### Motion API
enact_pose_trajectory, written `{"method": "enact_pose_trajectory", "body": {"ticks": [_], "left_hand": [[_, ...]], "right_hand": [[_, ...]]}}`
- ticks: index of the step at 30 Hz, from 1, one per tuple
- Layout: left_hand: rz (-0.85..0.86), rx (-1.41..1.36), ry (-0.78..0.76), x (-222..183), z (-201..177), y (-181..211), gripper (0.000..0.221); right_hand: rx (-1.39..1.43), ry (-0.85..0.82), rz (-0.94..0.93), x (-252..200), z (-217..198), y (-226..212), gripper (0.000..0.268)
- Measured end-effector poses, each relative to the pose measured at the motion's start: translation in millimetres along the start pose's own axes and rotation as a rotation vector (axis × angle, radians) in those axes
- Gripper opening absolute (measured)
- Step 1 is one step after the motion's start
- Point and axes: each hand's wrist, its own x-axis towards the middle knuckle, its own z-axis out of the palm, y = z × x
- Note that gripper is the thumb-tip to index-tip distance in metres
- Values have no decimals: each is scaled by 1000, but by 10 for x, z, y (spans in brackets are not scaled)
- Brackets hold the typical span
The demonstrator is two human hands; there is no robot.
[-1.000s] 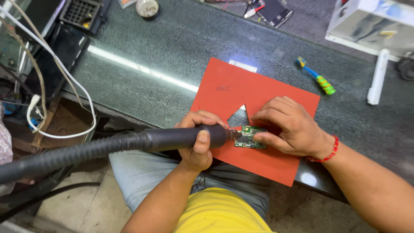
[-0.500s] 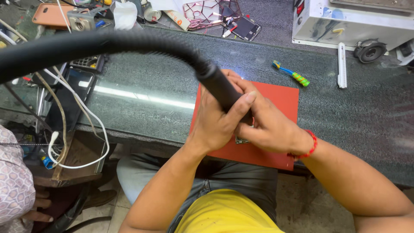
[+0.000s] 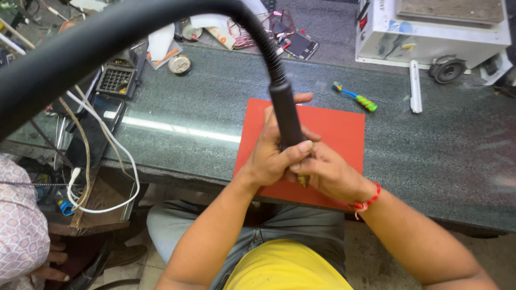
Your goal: The person heats a circuit board with a hot air gun while holding it in place on a red mat, moving the nozzle around the components.
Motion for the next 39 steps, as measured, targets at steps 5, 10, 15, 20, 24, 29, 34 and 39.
{"method": "enact_pose_trajectory", "body": {"ticks": [5,10,15,20,24,29,34,39], "left_hand": [[-150,-338,103,-139,175,-27,34],[-215,-467,193,-191,-35,-52,34],[-215,-218,260,-227,75,-169,27],[-205,-135,283,-264,81,-166,25],[-207,-264,299,-282,32,-113,26],[-136,-256,351,-342,8,-129,27],[-140,-302,368,-418,-10,-242,28],[-178,-402,378,-423,-50,-250,29]], "right_hand": [[-572,177,-201,-338,212,-112,71],[-1452,626,-380,-732,64,-70,68],[-1764,654,-238,-626,144,115,75],[-1812,663,-223,-525,251,63,63],[-1797,709,-250,-506,268,92,53],[-1788,721,-273,-464,293,134,54],[-1809,728,-290,-478,235,216,52],[-1819,776,-294,-447,235,249,49]]}}
